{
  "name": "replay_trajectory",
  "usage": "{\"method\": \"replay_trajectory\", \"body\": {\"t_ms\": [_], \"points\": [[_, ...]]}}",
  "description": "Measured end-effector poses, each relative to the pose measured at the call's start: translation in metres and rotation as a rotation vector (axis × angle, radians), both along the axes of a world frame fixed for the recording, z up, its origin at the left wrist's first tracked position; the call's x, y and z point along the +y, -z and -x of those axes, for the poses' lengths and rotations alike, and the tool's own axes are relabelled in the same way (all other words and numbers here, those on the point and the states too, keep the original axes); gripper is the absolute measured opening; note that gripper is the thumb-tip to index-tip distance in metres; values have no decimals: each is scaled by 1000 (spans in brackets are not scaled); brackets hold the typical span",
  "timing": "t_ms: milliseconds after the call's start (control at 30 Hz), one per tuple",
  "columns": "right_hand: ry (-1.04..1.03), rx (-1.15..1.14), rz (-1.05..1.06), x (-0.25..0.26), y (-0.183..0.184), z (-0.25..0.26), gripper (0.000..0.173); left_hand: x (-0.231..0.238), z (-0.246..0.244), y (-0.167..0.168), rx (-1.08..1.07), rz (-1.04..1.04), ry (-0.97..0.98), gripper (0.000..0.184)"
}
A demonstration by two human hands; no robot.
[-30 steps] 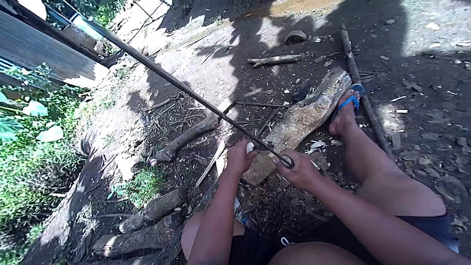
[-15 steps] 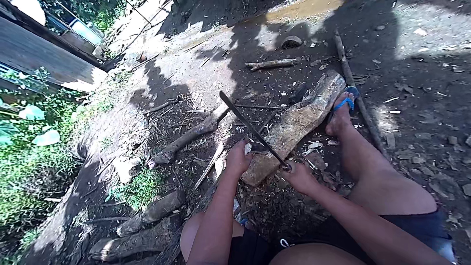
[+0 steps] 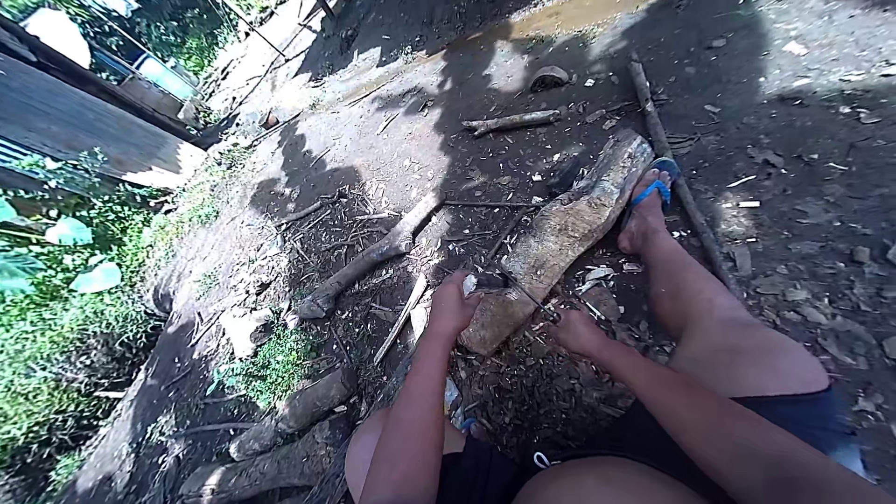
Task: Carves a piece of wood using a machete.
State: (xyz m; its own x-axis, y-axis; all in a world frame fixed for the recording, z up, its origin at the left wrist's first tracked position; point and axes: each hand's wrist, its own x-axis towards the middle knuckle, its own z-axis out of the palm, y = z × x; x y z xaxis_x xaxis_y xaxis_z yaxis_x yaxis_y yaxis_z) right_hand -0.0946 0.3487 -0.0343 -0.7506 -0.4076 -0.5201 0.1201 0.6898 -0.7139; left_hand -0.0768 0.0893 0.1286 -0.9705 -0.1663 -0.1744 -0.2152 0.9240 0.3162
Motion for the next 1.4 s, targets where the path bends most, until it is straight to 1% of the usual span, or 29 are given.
{"method": "replay_trajectory", "body": {"t_ms": [67, 133, 167, 200, 267, 333, 367, 433, 500, 533, 567, 600, 667, 700, 733, 767, 833, 900, 967, 1067, 1133, 1167, 1200, 1233, 1333, 1367, 1400], "points": [[64, -168, 177, 6, -7, -1, 24, 4, 2, 1, -4, 16, 7, 53], [203, -520, 504, 4, -23, -14, 17, 2, 2, -1, -14, 16, -2, 55], [275, -609, 599, 1, -30, -21, 15, -1, 1, -2, -17, 6, -3, 55], [310, -579, 617, -3, -36, -26, 16, -3, 1, -3, -20, -3, -4, 56], [276, -313, 529, -8, -48, -27, 21, -5, 1, -4, -12, -10, -13, 55], [173, 11, 419, -9, -78, -21, 28, -3, 2, -5, 3, -14, -31, 55], [131, 166, 413, -9, -97, -20, 31, -2, 1, -5, 9, -25, -34, 56], [114, 459, 496, -12, -130, -19, 34, -1, 1, -2, 32, -37, -21, 55], [132, 717, 584, -20, -144, -15, 31, -2, 2, -1, 58, -36, -14, 53], [129, 782, 583, -24, -140, -14, 30, -4, 2, 0, 70, -32, -10, 53], [118, 787, 530, -27, -126, -13, 30, -4, 3, 0, 67, -17, -9, 53], [94, 704, 410, -27, -103, -12, 32, -3, 4, -2, 53, -9, -18, 51], [19, 319, 67, -20, -36, -8, 34, -2, 5, -4, -2, -15, -55, 55], [24, 147, -58, -14, 1, -4, 37, -4, 4, -2, -12, -27, -69, 55], [49, 34, -125, -9, 27, 1, 39, -8, 3, -1, -9, -36, -79, 56], [68, -14, -144, -7, 38, 6, 39, -13, 2, -2, -5, -43, -84, 55], [87, -41, -103, -5, 38, 3, 36, -19, -3, 0, -10, -53, -86, 54], [112, -16, -24, -2, 20, -1, 33, -17, -5, 1, -3, -61, -82, 55], [117, 51, 85, -7, -18, -3, 32, -14, -4, -2, 1, -51, -77, 55], [78, 244, 277, -17, -79, -9, 30, -13, -6, 0, -11, -37, -65, 54], [58, 400, 370, -20, -101, -7, 34, -11, -5, 0, 11, -40, -43, 52], [48, 435, 379, -21, -104, -6, 35, -10, -4, 0, 18, -42, -37, 52], [38, 427, 353, -21, -99, -6, 34, -10, -4, -1, 17, -40, -38, 52], [25, 371, 284, -22, -84, -5, 33, -10, -3, -1, 6, -35, -44, 53], [14, 74, -37, -14, -4, 1, 34, -8, -3, 1, -12, -2, -57, 53], [31, 18, -80, -10, 14, 2, 36, -7, -3, 0, -10, 3, -58, 54], [38, 4, -98, -9, 20, 1, 37, -6, -4, -2, -8, 9, -57, 55]]}}
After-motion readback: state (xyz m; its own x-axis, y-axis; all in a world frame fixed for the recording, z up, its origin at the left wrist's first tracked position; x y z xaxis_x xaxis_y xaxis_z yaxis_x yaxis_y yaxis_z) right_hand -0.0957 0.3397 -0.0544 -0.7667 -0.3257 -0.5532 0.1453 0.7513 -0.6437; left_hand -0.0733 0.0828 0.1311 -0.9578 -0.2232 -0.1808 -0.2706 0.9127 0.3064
